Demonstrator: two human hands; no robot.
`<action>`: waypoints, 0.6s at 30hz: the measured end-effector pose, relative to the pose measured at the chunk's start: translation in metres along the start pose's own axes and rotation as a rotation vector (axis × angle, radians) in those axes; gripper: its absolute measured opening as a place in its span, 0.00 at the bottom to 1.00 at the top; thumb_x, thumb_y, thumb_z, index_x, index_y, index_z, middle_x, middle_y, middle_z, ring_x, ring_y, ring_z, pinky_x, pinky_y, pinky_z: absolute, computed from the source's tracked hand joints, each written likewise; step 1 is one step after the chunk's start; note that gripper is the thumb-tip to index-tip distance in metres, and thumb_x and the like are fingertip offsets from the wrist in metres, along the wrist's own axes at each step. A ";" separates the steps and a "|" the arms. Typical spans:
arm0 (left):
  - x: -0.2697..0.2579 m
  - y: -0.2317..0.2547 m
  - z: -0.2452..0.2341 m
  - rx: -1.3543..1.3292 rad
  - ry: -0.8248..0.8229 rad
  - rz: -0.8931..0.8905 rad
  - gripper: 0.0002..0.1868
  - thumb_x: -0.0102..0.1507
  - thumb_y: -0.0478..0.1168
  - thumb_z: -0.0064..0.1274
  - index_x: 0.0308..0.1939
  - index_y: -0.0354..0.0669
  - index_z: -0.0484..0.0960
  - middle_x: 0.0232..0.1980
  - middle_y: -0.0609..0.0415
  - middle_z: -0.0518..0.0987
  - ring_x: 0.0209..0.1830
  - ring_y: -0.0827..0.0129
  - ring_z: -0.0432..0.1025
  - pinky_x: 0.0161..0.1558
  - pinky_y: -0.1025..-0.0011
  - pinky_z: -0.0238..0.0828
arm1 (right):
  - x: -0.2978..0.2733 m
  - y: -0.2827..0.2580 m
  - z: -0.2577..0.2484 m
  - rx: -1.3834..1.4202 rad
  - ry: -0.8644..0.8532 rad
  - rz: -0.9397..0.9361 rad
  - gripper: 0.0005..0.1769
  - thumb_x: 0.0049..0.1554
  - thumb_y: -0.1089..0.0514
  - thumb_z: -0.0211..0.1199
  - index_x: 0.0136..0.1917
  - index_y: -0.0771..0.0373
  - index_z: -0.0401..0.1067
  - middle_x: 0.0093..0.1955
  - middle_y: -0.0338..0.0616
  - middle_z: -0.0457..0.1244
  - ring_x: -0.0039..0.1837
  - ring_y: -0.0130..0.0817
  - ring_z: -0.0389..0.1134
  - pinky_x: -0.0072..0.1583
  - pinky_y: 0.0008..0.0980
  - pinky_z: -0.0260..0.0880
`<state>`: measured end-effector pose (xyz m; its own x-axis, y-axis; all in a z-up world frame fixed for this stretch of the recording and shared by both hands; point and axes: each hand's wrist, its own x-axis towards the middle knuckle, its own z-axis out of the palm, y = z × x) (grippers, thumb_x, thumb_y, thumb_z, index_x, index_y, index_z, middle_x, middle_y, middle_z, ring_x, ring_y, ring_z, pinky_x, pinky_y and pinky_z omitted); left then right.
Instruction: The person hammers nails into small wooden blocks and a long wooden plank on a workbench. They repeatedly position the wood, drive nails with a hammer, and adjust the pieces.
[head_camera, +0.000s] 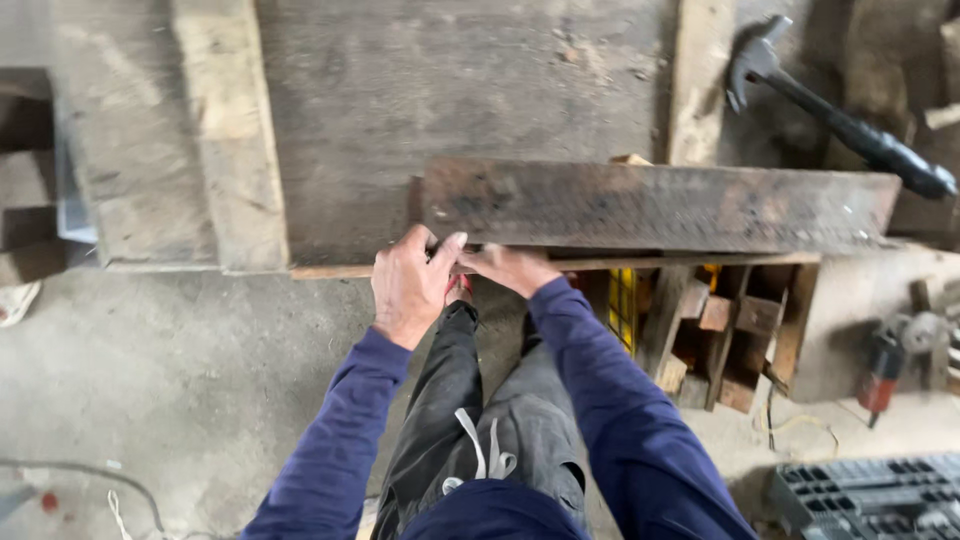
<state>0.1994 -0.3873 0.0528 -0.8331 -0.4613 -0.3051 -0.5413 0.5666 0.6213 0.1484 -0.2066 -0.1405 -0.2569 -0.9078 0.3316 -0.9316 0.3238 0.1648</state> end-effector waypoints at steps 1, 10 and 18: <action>-0.003 0.007 0.003 0.027 -0.027 0.087 0.24 0.66 0.57 0.58 0.33 0.38 0.79 0.28 0.41 0.80 0.32 0.45 0.77 0.34 0.53 0.70 | -0.003 -0.006 0.009 -0.022 -0.051 -0.009 0.19 0.56 0.53 0.58 0.61 0.46 0.69 0.58 0.51 0.66 0.57 0.48 0.70 0.58 0.47 0.72; 0.095 0.068 0.023 0.594 -0.197 0.562 0.41 0.60 0.76 0.48 0.51 0.42 0.78 0.19 0.59 0.64 0.14 0.71 0.57 0.17 0.68 0.57 | 0.027 -0.005 -0.004 0.745 -0.440 0.520 0.33 0.61 0.32 0.58 0.67 0.57 0.65 0.58 0.48 0.67 0.55 0.43 0.72 0.60 0.43 0.73; 0.165 0.067 0.070 0.613 -0.597 0.704 0.48 0.54 0.84 0.38 0.11 0.41 0.72 0.13 0.53 0.62 0.15 0.65 0.60 0.25 0.62 0.61 | 0.006 -0.005 0.010 2.157 -0.432 0.962 0.63 0.45 0.40 0.61 0.85 0.62 0.39 0.82 0.56 0.45 0.80 0.59 0.43 0.72 0.64 0.45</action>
<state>0.0176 -0.3774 -0.0068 -0.8086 0.4066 -0.4253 0.2477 0.8909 0.3807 0.1487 -0.2159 -0.1482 -0.3527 -0.8060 -0.4754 0.6536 0.1514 -0.7416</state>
